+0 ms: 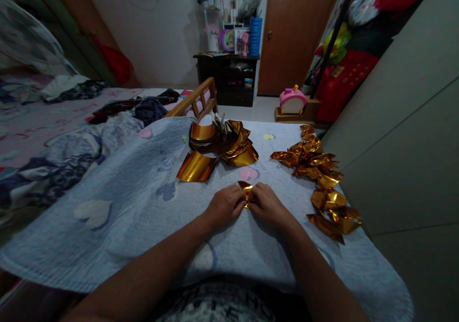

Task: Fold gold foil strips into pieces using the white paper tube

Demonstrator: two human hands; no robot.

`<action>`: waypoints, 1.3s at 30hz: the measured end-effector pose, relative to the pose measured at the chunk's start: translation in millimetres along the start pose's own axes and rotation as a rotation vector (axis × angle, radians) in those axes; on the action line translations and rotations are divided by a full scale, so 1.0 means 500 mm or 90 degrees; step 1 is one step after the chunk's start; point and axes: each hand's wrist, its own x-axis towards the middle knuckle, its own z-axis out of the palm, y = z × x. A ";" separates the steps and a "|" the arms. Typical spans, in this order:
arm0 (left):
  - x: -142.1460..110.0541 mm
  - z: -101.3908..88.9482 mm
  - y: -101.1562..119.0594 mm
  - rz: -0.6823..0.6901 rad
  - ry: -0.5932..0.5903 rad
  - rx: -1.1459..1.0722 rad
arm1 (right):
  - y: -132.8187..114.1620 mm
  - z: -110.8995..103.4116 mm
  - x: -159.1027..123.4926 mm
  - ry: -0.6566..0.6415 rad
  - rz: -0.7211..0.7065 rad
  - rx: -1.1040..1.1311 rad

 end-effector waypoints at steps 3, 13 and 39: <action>0.000 0.000 0.002 -0.010 0.004 -0.002 | 0.000 -0.001 -0.002 0.002 -0.002 -0.004; 0.002 0.000 0.006 -0.033 -0.008 0.002 | 0.004 0.007 0.000 0.004 -0.010 -0.031; -0.003 -0.003 -0.004 -0.010 -0.023 -0.009 | -0.003 0.004 0.000 -0.005 0.015 -0.048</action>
